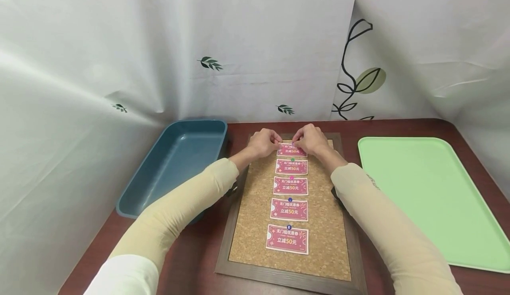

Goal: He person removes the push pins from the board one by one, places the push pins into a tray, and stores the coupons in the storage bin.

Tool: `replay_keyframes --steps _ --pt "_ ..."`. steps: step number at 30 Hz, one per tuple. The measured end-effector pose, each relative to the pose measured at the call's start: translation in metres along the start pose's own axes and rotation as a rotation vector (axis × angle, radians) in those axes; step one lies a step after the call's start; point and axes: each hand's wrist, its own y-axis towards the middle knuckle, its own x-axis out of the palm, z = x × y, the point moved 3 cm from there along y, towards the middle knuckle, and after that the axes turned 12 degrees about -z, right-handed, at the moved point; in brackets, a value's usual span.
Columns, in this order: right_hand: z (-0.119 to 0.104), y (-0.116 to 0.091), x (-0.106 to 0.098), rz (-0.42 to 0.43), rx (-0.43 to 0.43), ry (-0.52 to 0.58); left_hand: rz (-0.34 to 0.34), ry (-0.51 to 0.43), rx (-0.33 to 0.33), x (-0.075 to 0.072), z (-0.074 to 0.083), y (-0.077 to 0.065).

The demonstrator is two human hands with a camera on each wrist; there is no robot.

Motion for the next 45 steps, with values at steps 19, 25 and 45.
replay_keyframes --steps 19,25,45 --pt "0.0006 0.0000 0.0009 0.023 0.008 0.003 0.003 0.007 0.003 -0.0018 0.0012 -0.0032" --pt "0.0025 0.0003 0.0017 0.025 0.009 0.005 0.001 0.003 -0.002 -0.0014 0.0015 -0.0039" --pt "0.0049 0.0006 0.0005 0.042 0.019 -0.062 -0.001 0.031 -0.012 0.0000 0.0014 -0.0017"
